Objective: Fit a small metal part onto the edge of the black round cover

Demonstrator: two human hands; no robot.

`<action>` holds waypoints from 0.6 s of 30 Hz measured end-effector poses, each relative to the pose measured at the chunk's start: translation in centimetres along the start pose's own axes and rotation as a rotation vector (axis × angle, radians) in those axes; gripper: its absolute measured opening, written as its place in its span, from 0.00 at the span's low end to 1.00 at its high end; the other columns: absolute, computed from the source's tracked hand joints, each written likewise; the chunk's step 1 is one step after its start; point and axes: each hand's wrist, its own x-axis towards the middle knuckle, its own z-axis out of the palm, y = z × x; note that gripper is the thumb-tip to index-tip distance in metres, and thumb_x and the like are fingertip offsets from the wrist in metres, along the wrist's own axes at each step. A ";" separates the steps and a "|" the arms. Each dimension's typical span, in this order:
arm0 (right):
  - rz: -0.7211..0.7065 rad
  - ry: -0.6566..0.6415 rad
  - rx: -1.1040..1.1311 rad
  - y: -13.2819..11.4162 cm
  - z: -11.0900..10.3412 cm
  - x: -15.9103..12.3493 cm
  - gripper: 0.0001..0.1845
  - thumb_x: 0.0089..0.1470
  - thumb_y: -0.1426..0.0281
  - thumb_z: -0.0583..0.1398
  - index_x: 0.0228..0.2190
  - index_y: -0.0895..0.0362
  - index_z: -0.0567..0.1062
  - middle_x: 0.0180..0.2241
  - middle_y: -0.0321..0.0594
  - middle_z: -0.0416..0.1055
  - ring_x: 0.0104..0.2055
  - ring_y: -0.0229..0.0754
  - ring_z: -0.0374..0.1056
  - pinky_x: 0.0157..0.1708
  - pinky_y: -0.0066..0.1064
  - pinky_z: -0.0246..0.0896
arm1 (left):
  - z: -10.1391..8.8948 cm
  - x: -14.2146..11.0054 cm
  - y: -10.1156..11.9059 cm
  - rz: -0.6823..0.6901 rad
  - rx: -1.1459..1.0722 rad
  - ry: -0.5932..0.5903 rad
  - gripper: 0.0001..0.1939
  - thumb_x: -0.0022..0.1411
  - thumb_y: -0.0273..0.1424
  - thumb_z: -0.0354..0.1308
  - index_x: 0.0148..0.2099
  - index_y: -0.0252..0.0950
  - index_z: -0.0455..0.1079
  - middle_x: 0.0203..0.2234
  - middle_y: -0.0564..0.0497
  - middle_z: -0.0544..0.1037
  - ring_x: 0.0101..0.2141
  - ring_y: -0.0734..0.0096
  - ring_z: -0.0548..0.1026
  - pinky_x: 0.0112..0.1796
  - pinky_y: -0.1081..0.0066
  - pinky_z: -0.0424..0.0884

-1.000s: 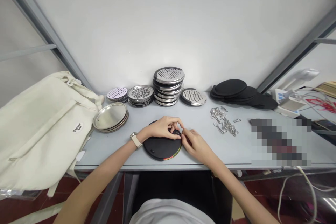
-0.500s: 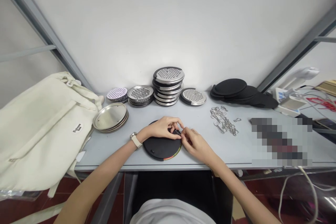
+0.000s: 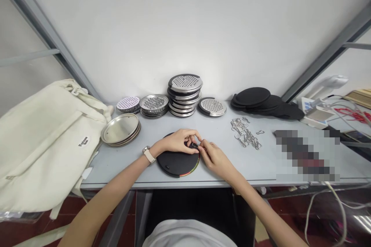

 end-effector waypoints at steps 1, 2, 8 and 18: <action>0.002 0.003 -0.004 0.0 0.0 0.0 0.08 0.64 0.70 0.45 0.32 0.53 0.60 0.29 0.39 0.69 0.31 0.44 0.63 0.33 0.33 0.57 | 0.0 0.0 0.0 0.006 0.012 0.005 0.19 0.51 0.29 0.64 0.47 0.36 0.68 0.29 0.55 0.67 0.27 0.79 0.65 0.29 0.77 0.64; 0.005 0.008 -0.010 0.0 0.1 0.0 0.08 0.65 0.70 0.45 0.32 0.53 0.60 0.29 0.38 0.69 0.31 0.44 0.63 0.33 0.33 0.57 | 0.0 0.0 0.0 0.020 0.027 0.012 0.19 0.51 0.29 0.63 0.47 0.36 0.67 0.29 0.55 0.67 0.27 0.79 0.65 0.29 0.77 0.65; -0.029 0.025 -0.101 0.1 0.3 0.2 0.10 0.65 0.70 0.45 0.33 0.54 0.62 0.26 0.38 0.68 0.29 0.44 0.63 0.32 0.32 0.55 | 0.0 0.0 0.1 0.114 0.119 0.062 0.18 0.51 0.30 0.64 0.45 0.35 0.68 0.27 0.56 0.65 0.28 0.77 0.65 0.31 0.75 0.65; -0.075 0.005 -0.083 0.2 0.1 0.1 0.11 0.65 0.71 0.46 0.31 0.54 0.64 0.24 0.36 0.65 0.29 0.43 0.61 0.32 0.31 0.54 | 0.0 -0.1 0.3 0.073 0.106 0.048 0.17 0.51 0.30 0.63 0.45 0.36 0.68 0.29 0.55 0.67 0.26 0.79 0.65 0.29 0.77 0.65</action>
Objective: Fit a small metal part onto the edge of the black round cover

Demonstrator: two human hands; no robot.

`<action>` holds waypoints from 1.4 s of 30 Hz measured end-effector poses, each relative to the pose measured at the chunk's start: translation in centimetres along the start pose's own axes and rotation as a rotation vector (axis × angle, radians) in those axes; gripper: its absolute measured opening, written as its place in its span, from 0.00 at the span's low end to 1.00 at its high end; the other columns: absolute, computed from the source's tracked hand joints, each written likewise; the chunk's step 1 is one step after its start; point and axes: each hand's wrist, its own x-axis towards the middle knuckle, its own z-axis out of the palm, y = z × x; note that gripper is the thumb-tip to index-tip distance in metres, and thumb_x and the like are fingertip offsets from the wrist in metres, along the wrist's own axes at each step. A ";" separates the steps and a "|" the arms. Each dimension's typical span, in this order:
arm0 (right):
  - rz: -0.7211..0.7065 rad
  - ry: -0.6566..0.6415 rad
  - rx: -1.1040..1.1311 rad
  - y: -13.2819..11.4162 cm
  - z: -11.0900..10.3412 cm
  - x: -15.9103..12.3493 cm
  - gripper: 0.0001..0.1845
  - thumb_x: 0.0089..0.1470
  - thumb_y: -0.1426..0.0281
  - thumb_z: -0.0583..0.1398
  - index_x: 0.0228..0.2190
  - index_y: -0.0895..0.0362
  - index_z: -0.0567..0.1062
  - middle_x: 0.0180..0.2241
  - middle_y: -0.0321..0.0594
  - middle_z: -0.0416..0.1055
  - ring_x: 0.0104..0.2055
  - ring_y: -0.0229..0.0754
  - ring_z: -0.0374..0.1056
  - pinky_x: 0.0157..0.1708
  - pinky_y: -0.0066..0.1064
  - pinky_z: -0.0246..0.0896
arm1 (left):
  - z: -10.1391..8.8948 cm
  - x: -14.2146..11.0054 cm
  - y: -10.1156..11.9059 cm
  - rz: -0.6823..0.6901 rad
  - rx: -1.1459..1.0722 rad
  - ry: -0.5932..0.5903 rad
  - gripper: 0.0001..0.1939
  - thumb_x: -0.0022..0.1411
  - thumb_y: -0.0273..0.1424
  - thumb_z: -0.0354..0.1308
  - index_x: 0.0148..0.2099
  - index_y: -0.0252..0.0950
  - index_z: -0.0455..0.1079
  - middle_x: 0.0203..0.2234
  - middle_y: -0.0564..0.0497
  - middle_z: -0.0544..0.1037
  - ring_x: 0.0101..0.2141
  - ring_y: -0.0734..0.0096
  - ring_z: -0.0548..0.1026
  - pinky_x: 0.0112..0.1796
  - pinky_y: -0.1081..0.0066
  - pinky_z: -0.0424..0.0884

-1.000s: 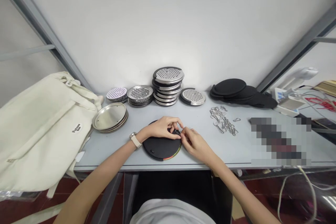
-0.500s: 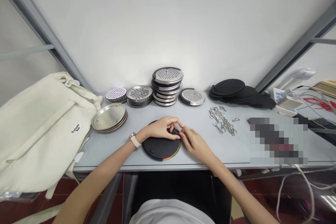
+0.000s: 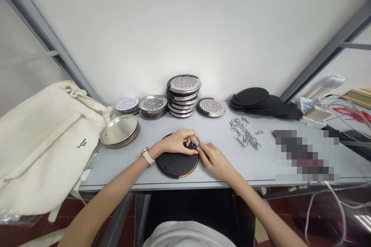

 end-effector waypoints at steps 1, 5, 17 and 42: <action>0.000 0.002 0.011 0.0 0.0 0.0 0.12 0.65 0.71 0.46 0.31 0.54 0.64 0.24 0.36 0.65 0.29 0.43 0.61 0.32 0.31 0.54 | 0.0 0.0 0.0 0.007 0.013 0.009 0.17 0.50 0.30 0.64 0.44 0.36 0.69 0.29 0.54 0.68 0.26 0.79 0.65 0.29 0.77 0.65; -0.001 0.007 0.038 -0.1 -0.1 0.0 0.12 0.64 0.71 0.46 0.30 0.54 0.64 0.24 0.36 0.65 0.29 0.42 0.61 0.32 0.31 0.54 | 0.1 0.0 -0.1 0.013 0.042 0.027 0.16 0.50 0.30 0.64 0.43 0.35 0.69 0.29 0.54 0.69 0.27 0.78 0.66 0.30 0.76 0.65; 0.018 0.005 0.053 -0.2 -0.2 -0.1 0.13 0.64 0.70 0.46 0.28 0.54 0.64 0.23 0.36 0.64 0.30 0.42 0.61 0.32 0.32 0.55 | -0.1 0.0 0.1 -0.012 -0.017 -0.019 0.17 0.51 0.30 0.63 0.45 0.36 0.69 0.28 0.54 0.69 0.28 0.78 0.66 0.31 0.77 0.65; 0.019 0.012 0.001 -0.2 0.1 0.4 0.13 0.65 0.70 0.46 0.30 0.54 0.65 0.23 0.36 0.66 0.29 0.43 0.62 0.31 0.31 0.55 | 0.1 0.1 -0.1 0.065 0.068 0.029 0.18 0.50 0.29 0.64 0.45 0.36 0.67 0.30 0.54 0.67 0.29 0.76 0.66 0.33 0.74 0.66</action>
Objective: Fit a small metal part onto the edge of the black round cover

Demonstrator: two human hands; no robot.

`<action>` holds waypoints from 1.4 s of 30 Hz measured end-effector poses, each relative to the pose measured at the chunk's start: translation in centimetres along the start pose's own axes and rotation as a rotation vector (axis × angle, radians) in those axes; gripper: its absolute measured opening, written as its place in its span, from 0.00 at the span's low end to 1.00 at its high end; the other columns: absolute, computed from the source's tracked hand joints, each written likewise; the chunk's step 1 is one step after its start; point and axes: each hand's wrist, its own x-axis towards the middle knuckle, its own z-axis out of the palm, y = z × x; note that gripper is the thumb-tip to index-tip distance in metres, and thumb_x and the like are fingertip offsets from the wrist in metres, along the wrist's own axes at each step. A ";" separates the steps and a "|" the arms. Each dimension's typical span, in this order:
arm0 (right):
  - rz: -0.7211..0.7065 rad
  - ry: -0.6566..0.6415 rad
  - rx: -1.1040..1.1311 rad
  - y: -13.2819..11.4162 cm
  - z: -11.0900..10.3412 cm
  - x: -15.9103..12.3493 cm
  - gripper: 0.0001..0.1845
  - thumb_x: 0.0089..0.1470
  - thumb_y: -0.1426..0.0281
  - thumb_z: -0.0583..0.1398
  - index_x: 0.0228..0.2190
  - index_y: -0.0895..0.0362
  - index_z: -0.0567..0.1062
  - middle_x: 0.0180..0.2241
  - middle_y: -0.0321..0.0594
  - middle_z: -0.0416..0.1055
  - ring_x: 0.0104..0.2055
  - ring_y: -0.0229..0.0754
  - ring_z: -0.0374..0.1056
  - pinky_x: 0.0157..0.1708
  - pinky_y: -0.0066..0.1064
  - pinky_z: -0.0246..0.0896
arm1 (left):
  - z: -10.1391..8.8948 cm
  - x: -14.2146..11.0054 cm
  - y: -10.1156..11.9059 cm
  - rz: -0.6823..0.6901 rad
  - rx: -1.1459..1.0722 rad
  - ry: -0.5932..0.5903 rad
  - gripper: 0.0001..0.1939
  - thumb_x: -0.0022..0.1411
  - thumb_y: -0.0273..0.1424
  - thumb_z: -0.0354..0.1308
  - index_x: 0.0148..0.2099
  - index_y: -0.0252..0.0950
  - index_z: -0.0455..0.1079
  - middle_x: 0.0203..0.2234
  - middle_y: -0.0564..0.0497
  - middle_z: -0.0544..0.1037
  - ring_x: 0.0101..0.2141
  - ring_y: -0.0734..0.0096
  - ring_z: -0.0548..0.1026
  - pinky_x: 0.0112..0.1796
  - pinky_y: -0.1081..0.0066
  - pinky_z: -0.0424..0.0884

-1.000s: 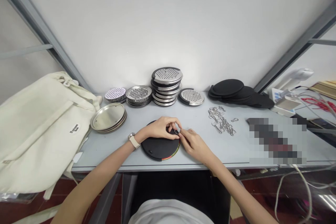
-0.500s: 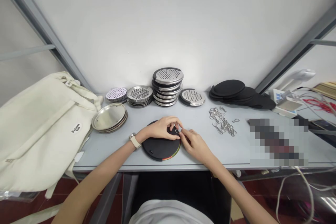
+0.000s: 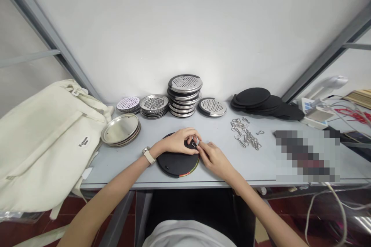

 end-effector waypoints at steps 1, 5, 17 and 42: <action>-0.003 0.000 -0.001 0.0 0.0 0.1 0.13 0.65 0.70 0.45 0.30 0.54 0.65 0.24 0.36 0.66 0.29 0.43 0.62 0.31 0.31 0.55 | 0.0 0.0 0.0 0.003 0.000 0.003 0.18 0.50 0.29 0.64 0.45 0.36 0.68 0.30 0.54 0.67 0.30 0.76 0.66 0.33 0.74 0.66; -0.015 -0.003 0.000 0.1 0.0 0.2 0.13 0.65 0.70 0.45 0.30 0.54 0.65 0.24 0.36 0.66 0.28 0.42 0.62 0.31 0.31 0.55 | 0.0 0.0 0.1 -0.025 -0.022 -0.008 0.19 0.50 0.29 0.64 0.45 0.36 0.68 0.30 0.54 0.68 0.30 0.76 0.68 0.33 0.75 0.67; -0.016 -0.010 0.040 -0.3 -0.4 -0.2 0.10 0.61 0.74 0.47 0.28 0.54 0.62 0.23 0.36 0.64 0.29 0.42 0.60 0.32 0.31 0.55 | 0.0 -0.1 -0.1 -0.083 -0.090 -0.041 0.19 0.50 0.29 0.63 0.46 0.36 0.68 0.27 0.55 0.68 0.29 0.76 0.67 0.32 0.76 0.66; 0.032 -0.022 0.071 -0.5 -0.8 -0.1 0.13 0.63 0.72 0.47 0.25 0.53 0.59 0.21 0.33 0.60 0.28 0.41 0.61 0.30 0.31 0.54 | -1.5 -0.2 0.3 -0.028 -0.024 -0.082 0.07 0.62 0.29 0.55 0.42 0.34 0.71 0.35 0.49 0.72 0.33 0.74 0.69 0.37 0.73 0.67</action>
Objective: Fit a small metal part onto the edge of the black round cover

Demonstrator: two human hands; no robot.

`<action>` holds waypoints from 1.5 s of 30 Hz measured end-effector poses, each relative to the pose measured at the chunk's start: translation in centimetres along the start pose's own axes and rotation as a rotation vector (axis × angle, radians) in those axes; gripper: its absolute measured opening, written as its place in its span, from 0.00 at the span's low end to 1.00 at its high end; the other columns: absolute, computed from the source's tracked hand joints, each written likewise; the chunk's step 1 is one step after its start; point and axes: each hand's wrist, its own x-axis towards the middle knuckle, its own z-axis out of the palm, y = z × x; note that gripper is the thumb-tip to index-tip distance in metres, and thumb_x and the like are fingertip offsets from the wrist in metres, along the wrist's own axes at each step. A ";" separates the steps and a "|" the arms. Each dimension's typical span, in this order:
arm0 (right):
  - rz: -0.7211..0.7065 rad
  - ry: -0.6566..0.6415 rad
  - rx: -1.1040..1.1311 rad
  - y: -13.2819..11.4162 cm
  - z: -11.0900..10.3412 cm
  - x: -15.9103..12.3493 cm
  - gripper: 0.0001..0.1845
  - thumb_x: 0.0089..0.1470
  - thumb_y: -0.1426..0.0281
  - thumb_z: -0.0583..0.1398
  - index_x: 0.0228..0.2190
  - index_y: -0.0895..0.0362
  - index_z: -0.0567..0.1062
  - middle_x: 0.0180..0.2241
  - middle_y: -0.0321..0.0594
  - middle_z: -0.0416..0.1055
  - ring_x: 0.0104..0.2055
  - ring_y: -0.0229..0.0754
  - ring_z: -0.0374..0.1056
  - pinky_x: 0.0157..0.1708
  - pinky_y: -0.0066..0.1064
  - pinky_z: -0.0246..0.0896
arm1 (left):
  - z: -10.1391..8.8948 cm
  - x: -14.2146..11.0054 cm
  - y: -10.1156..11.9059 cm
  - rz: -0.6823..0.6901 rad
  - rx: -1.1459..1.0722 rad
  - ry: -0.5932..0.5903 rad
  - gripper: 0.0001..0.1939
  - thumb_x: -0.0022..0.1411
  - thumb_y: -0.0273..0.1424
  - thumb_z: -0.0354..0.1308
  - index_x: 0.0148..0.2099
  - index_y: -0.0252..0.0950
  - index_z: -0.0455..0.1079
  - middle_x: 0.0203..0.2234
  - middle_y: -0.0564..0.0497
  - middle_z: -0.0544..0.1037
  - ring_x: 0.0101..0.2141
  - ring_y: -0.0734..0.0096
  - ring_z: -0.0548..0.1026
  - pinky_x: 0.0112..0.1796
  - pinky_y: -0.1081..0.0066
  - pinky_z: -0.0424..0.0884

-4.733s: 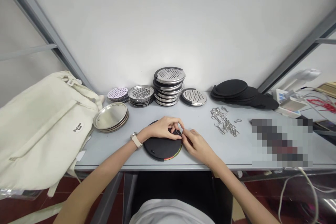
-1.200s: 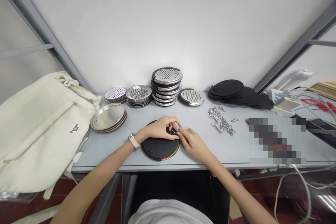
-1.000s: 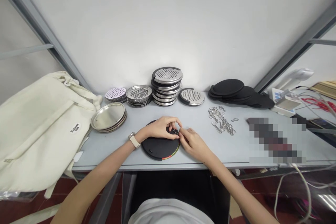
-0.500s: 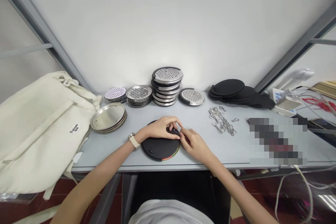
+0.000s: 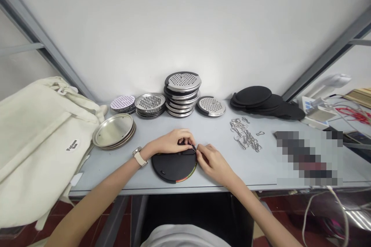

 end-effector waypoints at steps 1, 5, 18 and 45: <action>0.001 0.000 0.001 0.0 0.0 0.0 0.13 0.63 0.72 0.47 0.25 0.53 0.59 0.21 0.34 0.60 0.28 0.41 0.61 0.30 0.31 0.54 | 0.0 0.0 -0.1 -0.003 -0.001 0.004 0.07 0.62 0.30 0.55 0.42 0.34 0.71 0.35 0.49 0.72 0.33 0.74 0.69 0.36 0.73 0.67; 0.012 -0.010 0.007 0.0 0.1 0.0 0.13 0.63 0.72 0.47 0.25 0.53 0.59 0.21 0.33 0.60 0.28 0.41 0.60 0.31 0.31 0.55 | 0.2 -0.1 -0.4 0.004 0.028 0.025 0.06 0.63 0.30 0.54 0.39 0.34 0.71 0.34 0.49 0.71 0.34 0.73 0.69 0.39 0.72 0.66; 0.088 -0.033 0.042 -0.3 0.3 0.0 0.11 0.62 0.72 0.47 0.27 0.54 0.60 0.23 0.34 0.62 0.29 0.42 0.61 0.33 0.32 0.54 | 0.2 -1.1 0.6 0.123 0.334 -0.018 0.13 0.62 0.39 0.57 0.42 0.34 0.70 0.40 0.46 0.71 0.42 0.66 0.70 0.45 0.68 0.65; 0.091 -0.025 0.137 -0.4 0.1 -0.2 0.08 0.64 0.70 0.46 0.31 0.53 0.58 0.28 0.35 0.66 0.32 0.42 0.62 0.36 0.35 0.57 | 1.0 -0.8 -0.4 0.297 0.583 0.074 0.12 0.65 0.37 0.53 0.41 0.33 0.70 0.38 0.45 0.74 0.40 0.65 0.71 0.45 0.65 0.65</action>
